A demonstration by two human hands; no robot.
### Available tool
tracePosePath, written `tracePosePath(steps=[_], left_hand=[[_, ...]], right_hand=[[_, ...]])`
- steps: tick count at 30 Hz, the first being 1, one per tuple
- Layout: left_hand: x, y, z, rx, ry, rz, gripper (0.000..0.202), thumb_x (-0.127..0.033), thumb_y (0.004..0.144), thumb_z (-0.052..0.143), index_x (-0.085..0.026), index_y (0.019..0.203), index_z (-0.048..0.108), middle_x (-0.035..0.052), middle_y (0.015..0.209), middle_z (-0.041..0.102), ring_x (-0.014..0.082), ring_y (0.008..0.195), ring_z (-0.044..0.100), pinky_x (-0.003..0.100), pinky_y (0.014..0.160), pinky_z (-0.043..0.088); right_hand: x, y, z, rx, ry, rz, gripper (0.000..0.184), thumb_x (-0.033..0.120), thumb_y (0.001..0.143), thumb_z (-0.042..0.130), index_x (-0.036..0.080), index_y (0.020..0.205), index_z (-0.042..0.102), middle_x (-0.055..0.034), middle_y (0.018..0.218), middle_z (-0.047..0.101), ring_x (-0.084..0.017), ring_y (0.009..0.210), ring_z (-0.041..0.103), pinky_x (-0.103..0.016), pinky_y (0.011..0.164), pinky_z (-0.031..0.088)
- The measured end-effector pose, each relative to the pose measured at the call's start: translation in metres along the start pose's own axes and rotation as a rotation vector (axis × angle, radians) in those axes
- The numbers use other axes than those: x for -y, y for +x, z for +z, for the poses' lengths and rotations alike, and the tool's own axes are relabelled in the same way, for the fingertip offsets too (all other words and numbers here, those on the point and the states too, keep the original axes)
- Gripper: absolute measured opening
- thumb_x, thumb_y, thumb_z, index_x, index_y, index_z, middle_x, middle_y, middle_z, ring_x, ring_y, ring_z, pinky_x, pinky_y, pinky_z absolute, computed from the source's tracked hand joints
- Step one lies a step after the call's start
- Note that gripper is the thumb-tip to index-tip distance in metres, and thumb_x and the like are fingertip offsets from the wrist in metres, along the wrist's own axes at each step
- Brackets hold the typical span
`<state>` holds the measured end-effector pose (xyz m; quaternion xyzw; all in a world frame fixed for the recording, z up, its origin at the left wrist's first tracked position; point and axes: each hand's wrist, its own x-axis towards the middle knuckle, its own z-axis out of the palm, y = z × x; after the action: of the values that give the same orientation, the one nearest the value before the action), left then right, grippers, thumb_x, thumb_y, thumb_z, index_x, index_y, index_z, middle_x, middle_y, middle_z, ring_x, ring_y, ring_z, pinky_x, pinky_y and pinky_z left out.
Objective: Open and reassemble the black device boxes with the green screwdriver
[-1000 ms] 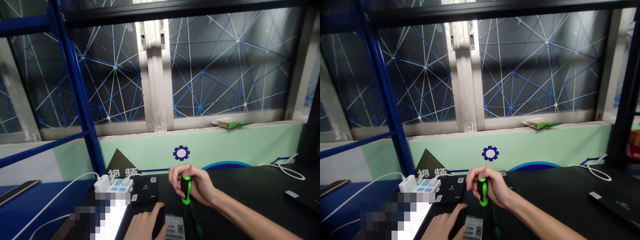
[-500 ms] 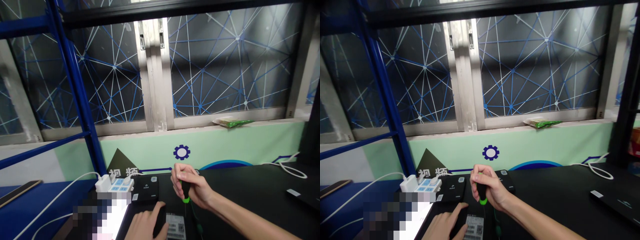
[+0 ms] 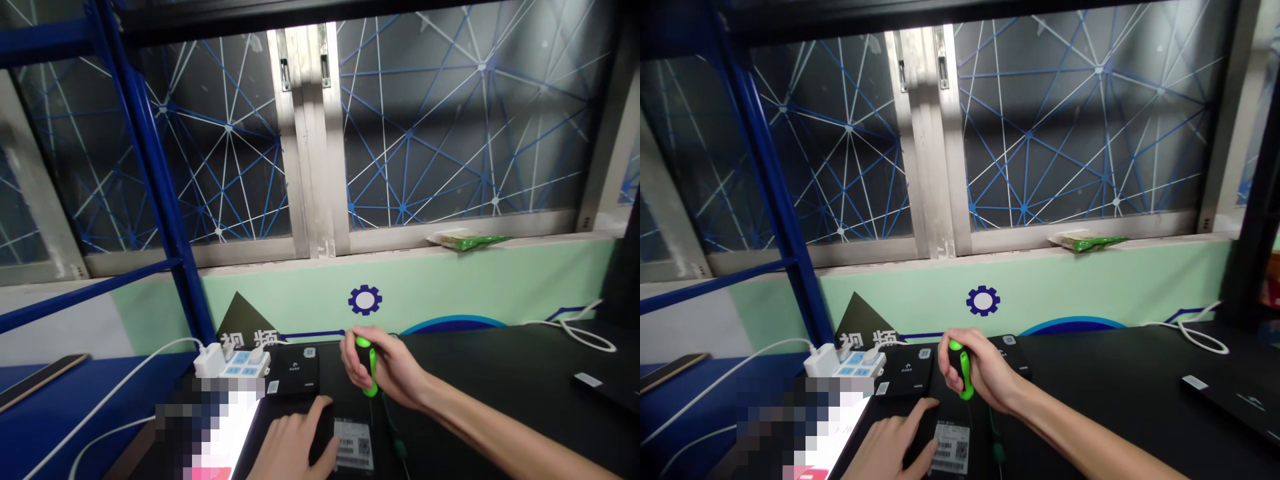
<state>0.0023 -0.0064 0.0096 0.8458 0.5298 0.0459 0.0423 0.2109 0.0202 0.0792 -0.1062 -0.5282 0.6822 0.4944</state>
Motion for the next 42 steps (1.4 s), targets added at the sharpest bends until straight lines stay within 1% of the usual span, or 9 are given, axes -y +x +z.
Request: tracePosePath(steps=[4, 8, 16, 21, 26, 32, 35, 38, 42], left_hand=[[0.0, -0.001, 0.0, 0.003, -0.03, 0.012, 0.05, -0.044, 0.097, 0.039, -0.024, 0.143, 0.045, 0.0094, 0.089, 0.07, 0.0328, 0.085, 0.068, 0.047, 0.078, 0.05], [0.002, -0.001, 0.002, 0.0, -0.013, 0.005, 0.05, -0.044, 0.097, 0.04, -0.025, 0.142, 0.046, 0.0099, 0.091, 0.07, 0.0332, 0.086, 0.067, 0.048, 0.079, 0.05], [0.001, -0.001, 0.001, -0.008, -0.015, 0.018, 0.049, -0.042, 0.097, 0.039, -0.025, 0.143, 0.045, 0.01, 0.091, 0.07, 0.0336, 0.086, 0.068, 0.048, 0.078, 0.05], [0.003, 0.0, 0.005, -0.021, -0.025, 0.028, 0.049, -0.042, 0.097, 0.04, -0.026, 0.143, 0.045, 0.0094, 0.09, 0.07, 0.0332, 0.085, 0.068, 0.047, 0.077, 0.05], [0.004, 0.001, 0.007, -0.023, -0.043, 0.034, 0.051, -0.045, 0.097, 0.039, -0.023, 0.142, 0.045, 0.0099, 0.089, 0.069, 0.0323, 0.084, 0.067, 0.047, 0.077, 0.049], [0.004, -0.002, 0.006, -0.046, -0.035, 0.04, 0.049, -0.046, 0.098, 0.038, -0.026, 0.142, 0.044, 0.0075, 0.087, 0.069, 0.0301, 0.082, 0.067, 0.043, 0.075, 0.049], [0.004, -0.002, 0.007, -0.069, -0.036, 0.04, 0.048, -0.046, 0.098, 0.04, -0.026, 0.141, 0.046, 0.0058, 0.084, 0.068, 0.0283, 0.079, 0.067, 0.039, 0.073, 0.049], [0.004, -0.001, 0.007, -0.104, -0.065, 0.045, 0.048, -0.046, 0.097, 0.042, -0.025, 0.14, 0.048, 0.005, 0.082, 0.068, 0.0273, 0.077, 0.067, 0.038, 0.073, 0.049], [0.004, 0.0, 0.007, -0.082, -0.092, 0.04, 0.048, -0.046, 0.097, 0.042, -0.025, 0.14, 0.048, 0.0061, 0.084, 0.068, 0.0293, 0.079, 0.067, 0.041, 0.075, 0.049]], right_hand=[[-0.004, 0.002, 0.0, -0.042, -0.012, -0.126, 0.037, 0.033, 0.089, 0.057, 0.013, 0.058, 0.059, 0.0, 0.053, 0.051, -0.011, 0.044, 0.047, -0.023, 0.045, 0.037], [-0.004, 0.001, -0.002, -0.06, -0.007, -0.085, 0.032, 0.034, 0.085, 0.058, 0.014, 0.06, 0.057, -0.0024, 0.054, 0.059, -0.013, 0.039, 0.051, -0.024, 0.041, 0.039], [0.001, -0.001, 0.0, -0.065, 0.056, 0.078, 0.028, 0.032, 0.091, 0.049, 0.016, 0.071, 0.058, 0.0052, 0.046, 0.044, -0.007, 0.039, 0.028, -0.02, 0.043, 0.024], [0.009, -0.002, -0.003, -0.004, 0.032, 0.14, 0.05, 0.041, 0.095, 0.041, 0.008, 0.071, 0.069, 0.0005, 0.055, 0.045, -0.01, 0.049, 0.038, -0.024, 0.052, 0.032], [0.013, 0.001, -0.01, 0.079, -0.014, 0.091, 0.039, 0.033, 0.09, 0.052, 0.01, 0.062, 0.066, -0.0041, 0.068, 0.053, -0.013, 0.055, 0.049, -0.028, 0.054, 0.038], [0.004, 0.002, -0.012, -0.004, -0.043, -0.045, 0.025, 0.027, 0.08, 0.067, 0.014, 0.061, 0.056, -0.001, 0.063, 0.055, -0.014, 0.055, 0.054, -0.026, 0.053, 0.041], [0.0, 0.001, -0.007, -0.058, 0.003, -0.096, 0.028, 0.024, 0.08, 0.065, 0.019, 0.06, 0.045, 0.0019, 0.056, 0.054, -0.012, 0.049, 0.052, -0.023, 0.05, 0.04], [0.0, 0.0, -0.001, -0.018, -0.04, -0.042, 0.021, 0.028, 0.089, 0.053, 0.019, 0.069, 0.049, 0.0011, 0.05, 0.06, -0.009, 0.034, 0.043, -0.02, 0.038, 0.03], [-0.001, 0.0, 0.002, 0.022, -0.101, 0.014, 0.04, 0.036, 0.095, 0.05, 0.015, 0.062, 0.056, 0.0074, 0.034, 0.039, -0.006, 0.03, 0.023, -0.019, 0.035, 0.017]])
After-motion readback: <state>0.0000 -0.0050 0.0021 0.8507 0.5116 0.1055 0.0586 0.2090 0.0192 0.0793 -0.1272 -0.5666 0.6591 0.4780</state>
